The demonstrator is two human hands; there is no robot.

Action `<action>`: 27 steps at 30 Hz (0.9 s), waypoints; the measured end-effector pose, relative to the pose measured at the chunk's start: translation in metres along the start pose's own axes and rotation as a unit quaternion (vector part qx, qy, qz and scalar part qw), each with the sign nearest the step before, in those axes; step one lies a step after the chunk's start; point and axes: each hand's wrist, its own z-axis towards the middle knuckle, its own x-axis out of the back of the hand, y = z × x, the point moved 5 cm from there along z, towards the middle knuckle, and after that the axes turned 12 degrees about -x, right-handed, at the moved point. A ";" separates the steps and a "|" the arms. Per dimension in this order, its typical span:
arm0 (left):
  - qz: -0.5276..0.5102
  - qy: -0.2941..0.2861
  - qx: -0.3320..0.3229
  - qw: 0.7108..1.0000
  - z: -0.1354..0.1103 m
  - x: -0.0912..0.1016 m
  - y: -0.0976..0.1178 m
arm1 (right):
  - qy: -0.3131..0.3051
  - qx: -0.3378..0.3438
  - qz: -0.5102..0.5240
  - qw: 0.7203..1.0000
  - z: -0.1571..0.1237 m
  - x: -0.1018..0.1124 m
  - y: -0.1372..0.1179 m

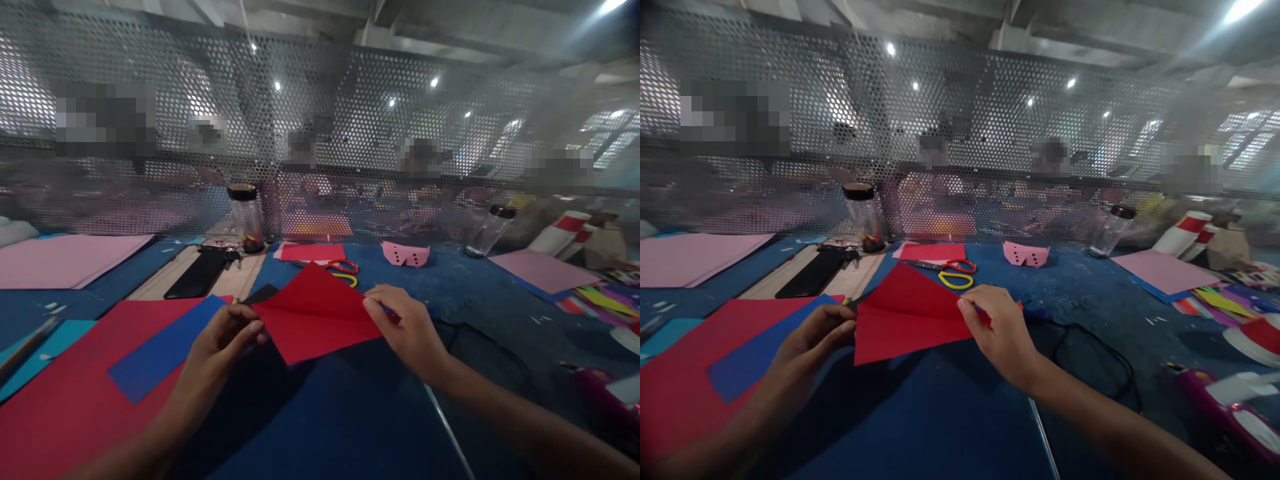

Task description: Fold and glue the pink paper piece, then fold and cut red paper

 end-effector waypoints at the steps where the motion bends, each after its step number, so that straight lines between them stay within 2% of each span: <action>1: 0.026 0.021 -0.030 0.999 -0.001 0.003 0.006 | 0.009 0.017 -0.005 1.000 -0.001 0.000 -0.001; 3: 0.091 0.046 -0.088 0.991 -0.006 0.005 0.017 | 0.018 0.040 -0.015 0.999 -0.002 0.001 -0.004; 5: 0.133 0.016 -0.114 0.984 -0.011 0.002 0.022 | 0.022 0.055 -0.024 0.998 -0.003 0.002 -0.008; 6: 0.132 -0.014 -0.104 0.986 -0.013 -0.002 0.021 | 0.026 0.065 -0.030 0.997 -0.004 0.004 -0.011; 8: 0.072 -0.085 -0.057 0.992 -0.015 -0.011 0.015 | 0.031 0.102 -0.050 0.993 -0.007 0.007 -0.020; 10: -0.042 -0.133 0.010 0.990 -0.017 -0.018 0.009 | 0.024 0.167 -0.085 0.982 -0.014 0.009 -0.032; 13: -0.170 -0.128 0.116 0.970 -0.019 -0.023 0.004 | -0.006 0.268 -0.154 0.951 -0.029 0.004 -0.048; 15: -0.202 -0.096 0.142 0.964 -0.019 -0.021 0.005 | -0.018 0.306 -0.190 0.933 -0.038 0.000 -0.054; 17: -0.220 -0.089 0.166 0.957 -0.020 -0.022 0.005 | -0.022 0.322 -0.210 0.923 -0.044 -0.004 -0.057; 20: -0.255 -0.125 0.240 0.928 -0.022 -0.028 0.003 | -0.027 0.326 -0.225 0.918 -0.049 -0.005 -0.060; 23: -0.291 -0.098 0.253 0.917 -0.018 -0.025 0.002 | -0.023 0.300 -0.208 0.931 -0.047 0.007 -0.064; 25: -0.302 -0.077 0.260 0.914 -0.017 -0.020 0.002 | -0.003 0.249 -0.159 0.955 -0.039 0.021 -0.064; 27: -0.294 -0.060 0.266 0.916 -0.018 -0.015 0.002 | 0.013 0.158 -0.075 0.984 -0.027 0.033 -0.056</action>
